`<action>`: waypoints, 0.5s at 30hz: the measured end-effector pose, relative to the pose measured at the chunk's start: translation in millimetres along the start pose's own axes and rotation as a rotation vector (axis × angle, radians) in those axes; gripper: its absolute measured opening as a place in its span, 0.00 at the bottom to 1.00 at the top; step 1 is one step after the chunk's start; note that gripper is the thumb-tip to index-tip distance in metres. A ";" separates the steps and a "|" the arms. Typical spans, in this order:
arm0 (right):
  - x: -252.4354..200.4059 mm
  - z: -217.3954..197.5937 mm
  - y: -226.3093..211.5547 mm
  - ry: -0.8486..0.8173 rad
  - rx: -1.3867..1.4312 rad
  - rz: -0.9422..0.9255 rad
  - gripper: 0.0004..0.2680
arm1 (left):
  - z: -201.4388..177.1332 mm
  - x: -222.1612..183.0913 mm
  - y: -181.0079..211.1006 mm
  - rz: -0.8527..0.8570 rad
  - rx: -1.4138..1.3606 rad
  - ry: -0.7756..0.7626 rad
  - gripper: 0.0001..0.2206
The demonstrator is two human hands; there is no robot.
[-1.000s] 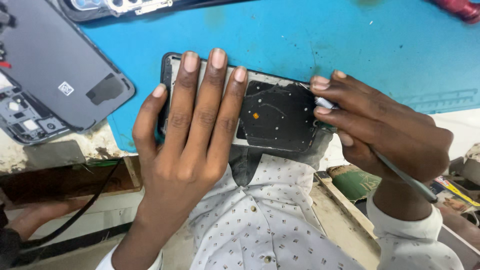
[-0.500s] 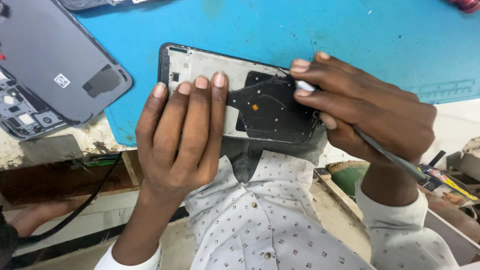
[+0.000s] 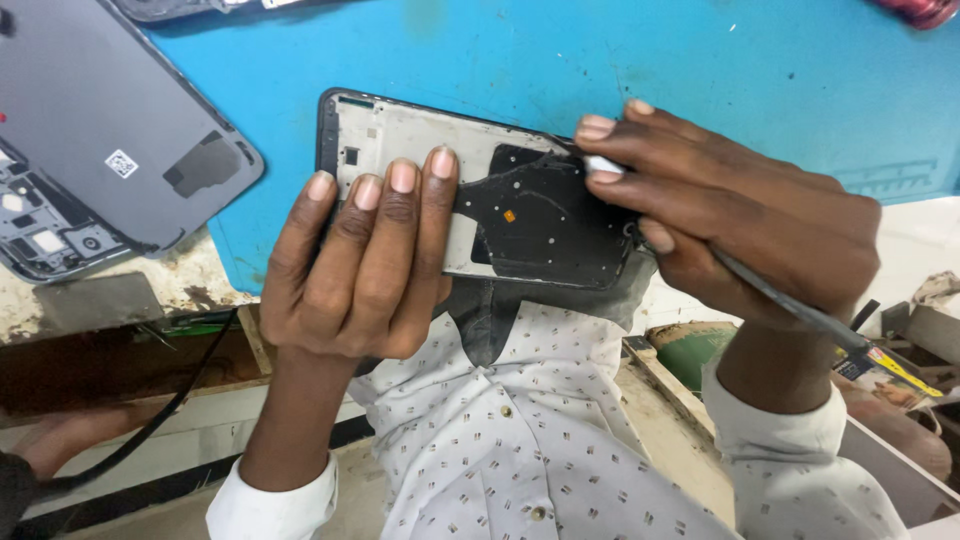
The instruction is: The person uses a metal prying tool to carefully separate the back cover from the frame of a disassembled smartphone. They work along the edges of the device, prying at the adhesive seal to detach the casing while holding the phone steady with their other hand.
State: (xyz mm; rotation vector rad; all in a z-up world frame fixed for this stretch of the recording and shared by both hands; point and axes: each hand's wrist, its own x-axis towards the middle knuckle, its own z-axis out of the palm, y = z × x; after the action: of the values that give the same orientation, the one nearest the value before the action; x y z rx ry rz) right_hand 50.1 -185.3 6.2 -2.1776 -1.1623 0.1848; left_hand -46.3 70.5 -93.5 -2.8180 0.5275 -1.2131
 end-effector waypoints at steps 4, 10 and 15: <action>6.5 6.0 -8.8 0.091 0.022 0.057 0.06 | 6.8 -2.5 -1.9 0.019 0.067 0.061 0.16; 18.2 13.3 -10.7 0.117 -0.001 -0.038 0.05 | 6.0 -1.0 -2.0 0.014 0.052 0.086 0.15; 15.9 6.9 -16.9 0.081 0.001 -0.004 0.06 | 7.4 -1.0 -4.3 0.014 0.084 0.107 0.14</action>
State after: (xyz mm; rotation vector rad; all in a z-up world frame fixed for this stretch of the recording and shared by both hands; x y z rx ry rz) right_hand 45.0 -162.9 13.8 -2.1614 -1.1208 0.0952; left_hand -40.4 74.1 -98.7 -2.6879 0.4885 -1.3566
